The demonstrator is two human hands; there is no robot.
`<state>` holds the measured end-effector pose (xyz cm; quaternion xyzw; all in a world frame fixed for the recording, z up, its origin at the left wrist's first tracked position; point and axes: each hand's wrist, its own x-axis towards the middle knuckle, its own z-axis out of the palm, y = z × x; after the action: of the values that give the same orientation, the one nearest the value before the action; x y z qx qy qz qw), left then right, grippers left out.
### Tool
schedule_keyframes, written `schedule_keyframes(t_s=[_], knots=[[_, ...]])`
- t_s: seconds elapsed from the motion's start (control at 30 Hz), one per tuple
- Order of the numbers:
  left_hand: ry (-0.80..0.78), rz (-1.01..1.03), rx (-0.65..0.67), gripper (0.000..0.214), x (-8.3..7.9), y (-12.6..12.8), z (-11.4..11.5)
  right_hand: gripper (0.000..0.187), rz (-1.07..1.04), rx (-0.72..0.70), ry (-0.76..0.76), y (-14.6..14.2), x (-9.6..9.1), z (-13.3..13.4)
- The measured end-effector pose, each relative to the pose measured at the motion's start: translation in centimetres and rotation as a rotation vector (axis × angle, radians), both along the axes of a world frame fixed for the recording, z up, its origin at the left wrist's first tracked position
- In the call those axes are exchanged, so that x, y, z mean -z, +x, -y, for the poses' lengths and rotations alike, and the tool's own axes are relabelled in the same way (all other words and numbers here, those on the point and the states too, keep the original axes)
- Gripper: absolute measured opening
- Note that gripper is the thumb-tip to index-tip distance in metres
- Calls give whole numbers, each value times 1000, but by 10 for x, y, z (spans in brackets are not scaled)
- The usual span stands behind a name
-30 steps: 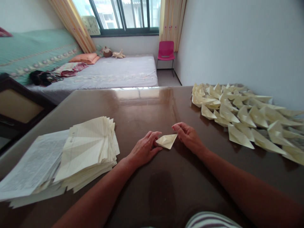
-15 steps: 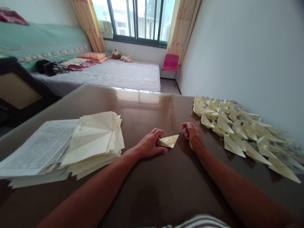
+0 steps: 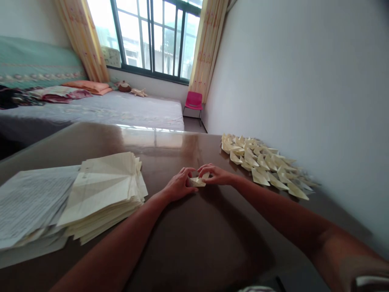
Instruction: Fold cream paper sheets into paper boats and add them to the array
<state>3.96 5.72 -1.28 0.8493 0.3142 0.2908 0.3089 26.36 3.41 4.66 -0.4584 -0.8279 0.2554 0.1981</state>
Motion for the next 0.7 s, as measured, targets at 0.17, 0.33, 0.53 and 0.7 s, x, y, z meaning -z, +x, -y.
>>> schedule_keyframes(t_s=[0.17,0.33,0.53,0.7], knots=[[-8,43,-3,58,4,-1,-3,8,107,55,110,-9,7,0],[-17,6,-18,43,-3,-3,-2,12,141,261,167,40,-6,3],[-12,-45,-12,38,-7,-4,-6,32,233,715,177,162,-61,26],[-44,-55,-26,39,-7,-5,-8,34,373,985,151,232,-91,23]])
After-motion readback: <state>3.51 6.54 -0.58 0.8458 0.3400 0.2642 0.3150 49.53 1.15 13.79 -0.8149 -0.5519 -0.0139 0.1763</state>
